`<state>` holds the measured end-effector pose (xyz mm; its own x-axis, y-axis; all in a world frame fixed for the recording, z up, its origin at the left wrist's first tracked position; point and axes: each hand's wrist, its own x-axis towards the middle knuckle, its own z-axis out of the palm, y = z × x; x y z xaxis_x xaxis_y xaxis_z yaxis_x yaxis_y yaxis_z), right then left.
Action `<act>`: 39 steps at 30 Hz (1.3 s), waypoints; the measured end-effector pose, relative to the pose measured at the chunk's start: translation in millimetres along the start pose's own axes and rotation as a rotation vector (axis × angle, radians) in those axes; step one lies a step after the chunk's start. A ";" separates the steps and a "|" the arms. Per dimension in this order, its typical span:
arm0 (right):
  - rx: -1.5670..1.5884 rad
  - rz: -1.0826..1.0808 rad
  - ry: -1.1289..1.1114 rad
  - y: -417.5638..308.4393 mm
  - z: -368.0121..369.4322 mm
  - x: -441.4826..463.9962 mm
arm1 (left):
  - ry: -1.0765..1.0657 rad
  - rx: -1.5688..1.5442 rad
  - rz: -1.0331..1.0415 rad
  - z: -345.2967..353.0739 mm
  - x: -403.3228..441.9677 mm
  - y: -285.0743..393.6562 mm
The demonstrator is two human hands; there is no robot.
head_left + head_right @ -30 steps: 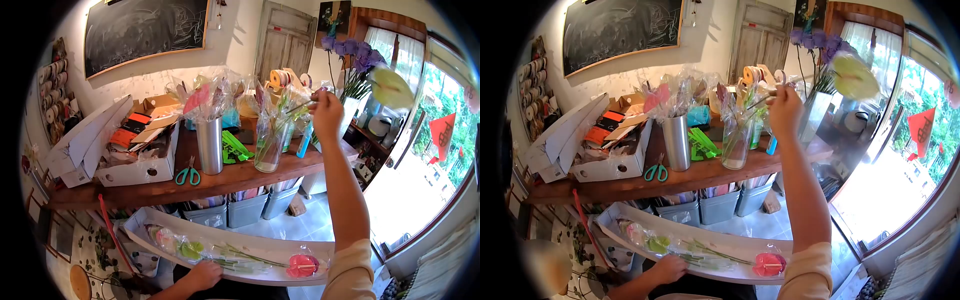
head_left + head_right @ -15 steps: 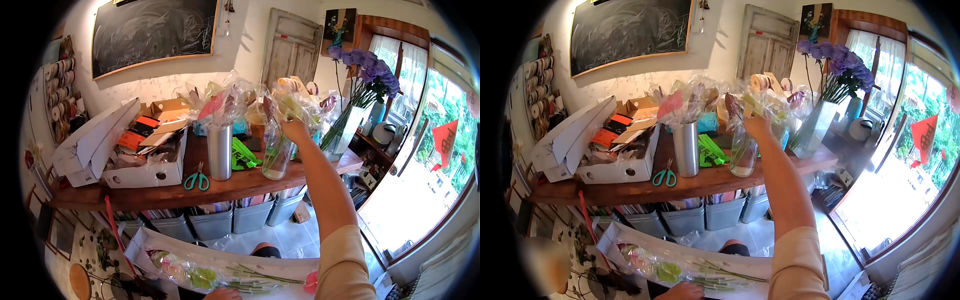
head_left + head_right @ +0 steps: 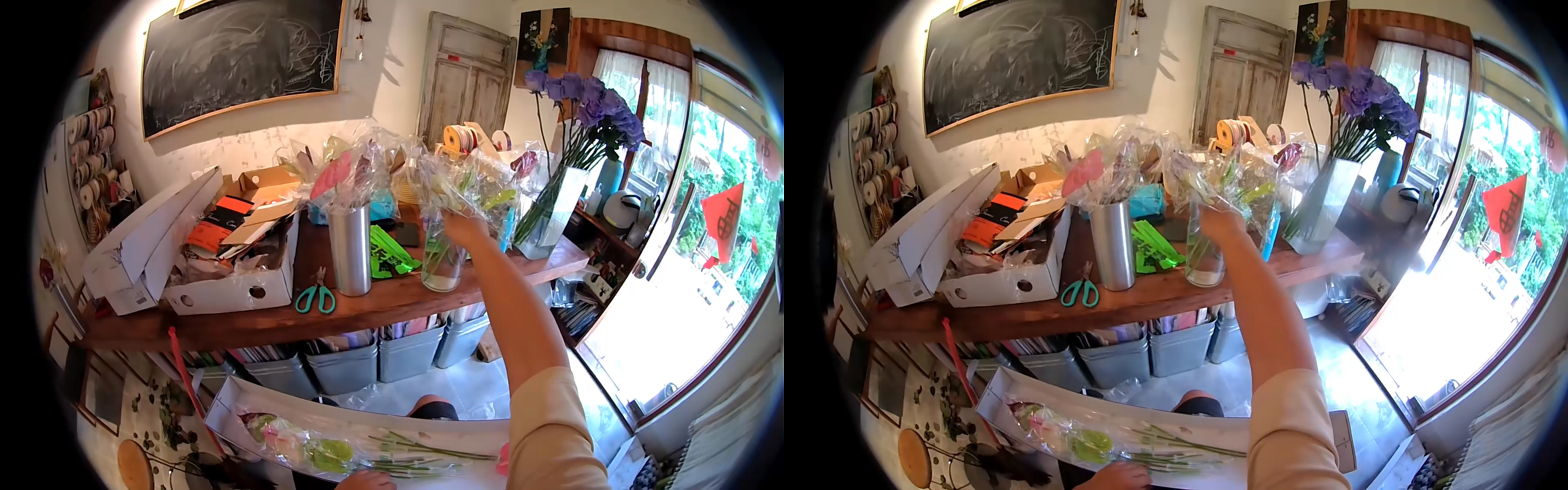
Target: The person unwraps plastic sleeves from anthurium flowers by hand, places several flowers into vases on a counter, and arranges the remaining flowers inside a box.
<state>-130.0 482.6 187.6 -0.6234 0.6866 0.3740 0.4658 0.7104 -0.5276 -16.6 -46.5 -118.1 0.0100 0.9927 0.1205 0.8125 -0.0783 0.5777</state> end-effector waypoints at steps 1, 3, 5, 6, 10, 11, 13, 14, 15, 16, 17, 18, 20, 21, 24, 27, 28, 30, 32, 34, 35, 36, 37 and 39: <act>-0.056 -0.005 -0.053 -7.3 -5.9 -3.3 | -0.011 0.007 -0.005 -3.9 0.8 3.8; -0.184 -0.052 -0.155 -16.7 -14.6 -8.1 | -0.032 0.012 -0.015 -12.3 2.0 14.0; -0.278 -0.098 -0.170 -13.6 -9.5 -11.7 | -0.017 0.028 -0.018 -15.6 2.3 20.1; -0.299 -0.104 -0.138 -6.3 -0.2 -19.1 | -0.011 0.034 -0.020 -15.9 1.5 22.6; 0.046 -0.374 0.376 15.9 45.6 -102.4 | -0.115 0.103 -0.050 -14.8 -3.4 19.6; 0.134 -0.439 0.425 21.6 56.9 -127.1 | -0.114 0.139 -0.017 -15.5 2.7 14.5; 0.219 -0.479 0.169 38.1 70.0 -181.8 | -0.052 0.136 0.039 -13.9 5.7 12.3; 0.250 -0.418 -0.066 32.4 69.5 -210.3 | 0.013 0.101 0.062 -13.4 6.2 11.8; 0.285 -0.342 -0.309 20.4 57.6 -244.9 | 0.001 0.048 0.066 -16.0 7.2 12.5; 0.325 -0.253 -0.552 12.0 47.1 -279.1 | -0.042 -0.005 0.023 -31.9 10.5 22.4; 0.327 -0.226 -0.700 11.2 40.3 -306.3 | 0.032 -0.041 0.030 -44.2 14.2 28.7; 0.226 -0.352 -0.800 13.5 34.0 -327.2 | 0.039 -0.083 -0.001 -42.4 13.6 25.4; 0.062 -0.440 -1.033 24.6 35.0 -362.6 | 0.055 -0.169 -0.019 -53.5 19.4 27.4; -0.019 -0.374 -1.031 32.2 39.4 -379.5 | 0.026 -0.187 -0.040 -54.2 19.8 25.3; -0.210 -0.226 -0.990 57.0 57.8 -414.4 | 0.014 -0.221 -0.010 -66.3 28.1 22.0; -0.279 -0.148 -0.913 81.9 80.4 -427.7 | 0.014 -0.148 0.017 -78.9 43.9 6.6; -0.279 -0.136 -0.918 87.5 85.1 -428.4 | 0.001 -0.103 -0.020 -81.7 52.6 3.9; -0.279 -0.112 -0.931 96.3 90.5 -430.3 | -0.021 -0.018 -0.059 -83.7 69.2 -6.4; -0.264 -0.148 -0.894 101.8 91.9 -431.6 | -0.038 0.069 -0.068 -82.7 85.2 -14.5; -0.261 -0.153 -0.867 101.1 87.1 -430.0 | -0.050 0.150 -0.052 -77.6 100.6 -18.5; -0.263 -0.140 -0.860 100.0 84.2 -429.4 | -0.061 0.163 -0.051 -73.1 107.4 -21.0; -0.265 -0.127 -0.854 98.3 80.0 -428.6 | -0.072 0.175 -0.052 -67.6 113.7 -23.7; -0.239 -0.123 -0.861 99.2 75.8 -427.6 | -0.082 0.189 -0.050 -61.5 119.3 -25.8; -0.188 -0.105 -0.872 102.7 65.1 -425.8 | -0.172 0.243 -0.079 -49.3 124.8 -33.0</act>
<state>142.5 253.1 -75.5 -0.8885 0.3097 -0.3387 0.4268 0.8291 -0.3613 -70.9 75.4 -82.2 0.0230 0.9974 -0.0678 0.9300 0.0035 0.3674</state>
